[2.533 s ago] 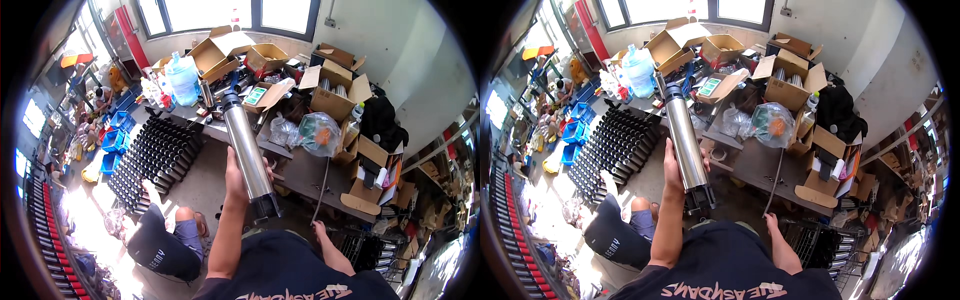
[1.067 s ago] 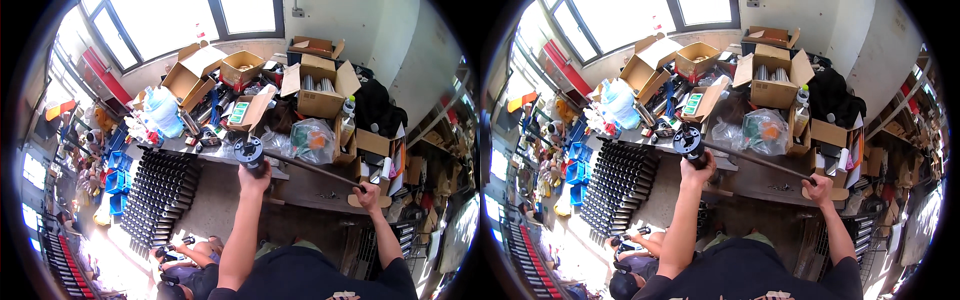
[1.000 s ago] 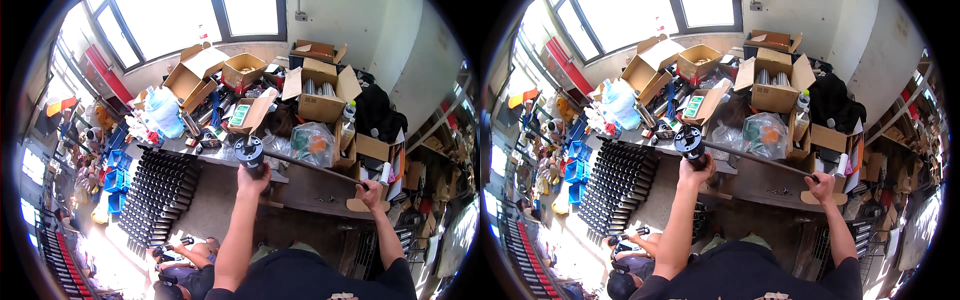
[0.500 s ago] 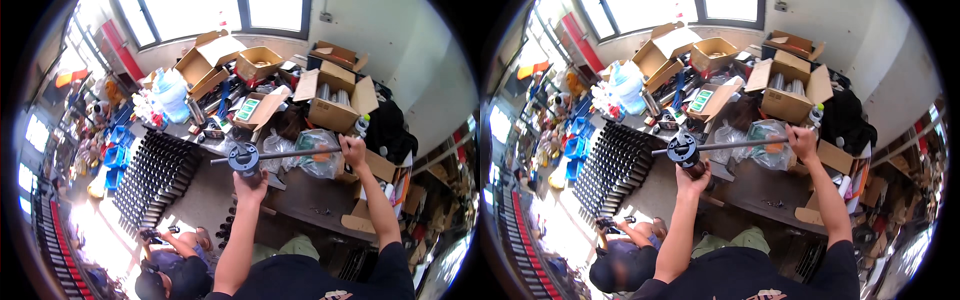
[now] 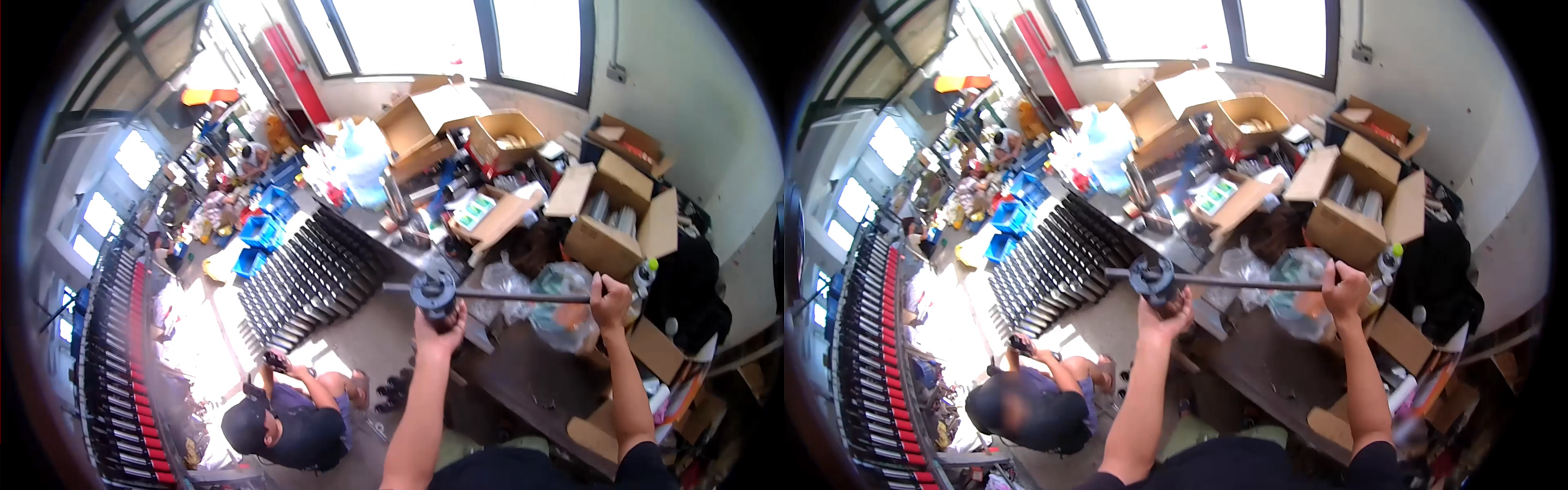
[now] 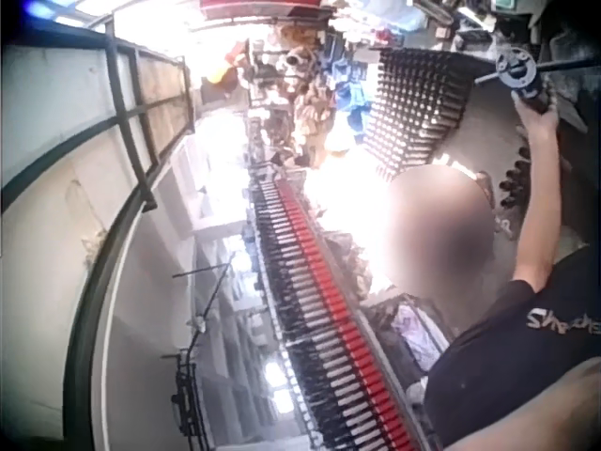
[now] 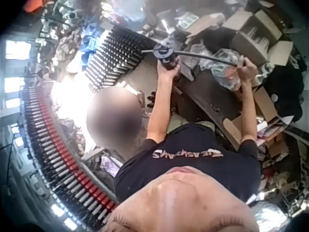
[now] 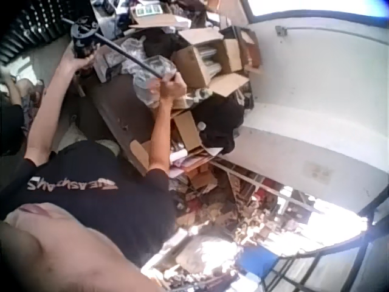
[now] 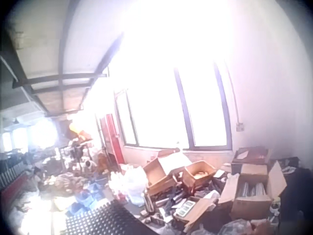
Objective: The person assembles long cylindrical metal tubes by inserting them into a vertical jig on a workbench and tightening a top-end component by hand. The person then removes the assembled cylinder and places it into a metal storage cage with others.
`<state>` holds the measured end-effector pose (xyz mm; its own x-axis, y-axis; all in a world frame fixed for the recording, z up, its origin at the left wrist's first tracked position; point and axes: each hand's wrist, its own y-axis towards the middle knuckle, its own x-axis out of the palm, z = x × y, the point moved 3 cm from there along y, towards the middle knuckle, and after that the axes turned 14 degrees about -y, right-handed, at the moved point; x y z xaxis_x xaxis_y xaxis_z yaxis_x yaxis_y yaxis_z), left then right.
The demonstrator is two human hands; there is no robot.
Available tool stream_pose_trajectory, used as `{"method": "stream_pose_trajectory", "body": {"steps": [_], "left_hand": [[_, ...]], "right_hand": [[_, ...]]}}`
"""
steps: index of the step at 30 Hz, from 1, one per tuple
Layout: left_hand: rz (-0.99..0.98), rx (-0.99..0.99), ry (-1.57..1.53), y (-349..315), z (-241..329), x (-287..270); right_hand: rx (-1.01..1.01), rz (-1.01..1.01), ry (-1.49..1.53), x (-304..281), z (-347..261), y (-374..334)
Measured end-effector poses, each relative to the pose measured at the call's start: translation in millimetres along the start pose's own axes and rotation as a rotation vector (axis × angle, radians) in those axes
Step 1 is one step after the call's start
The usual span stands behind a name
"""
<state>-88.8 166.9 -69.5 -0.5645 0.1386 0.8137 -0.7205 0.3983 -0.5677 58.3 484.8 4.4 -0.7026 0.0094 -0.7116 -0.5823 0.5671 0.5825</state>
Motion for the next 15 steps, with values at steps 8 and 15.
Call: {"method": "stream_pose_trajectory", "body": {"steps": [8, 15], "left_hand": [[0.240, -0.072, -0.140, 24, 25, -35], [0.232, -0.135, -0.064, 26, 17, -14]], "right_hand": [[-0.089, -0.015, 0.025, 34, -2, -5], [-0.163, -0.088, -0.028, 86, 31, 28]]}}
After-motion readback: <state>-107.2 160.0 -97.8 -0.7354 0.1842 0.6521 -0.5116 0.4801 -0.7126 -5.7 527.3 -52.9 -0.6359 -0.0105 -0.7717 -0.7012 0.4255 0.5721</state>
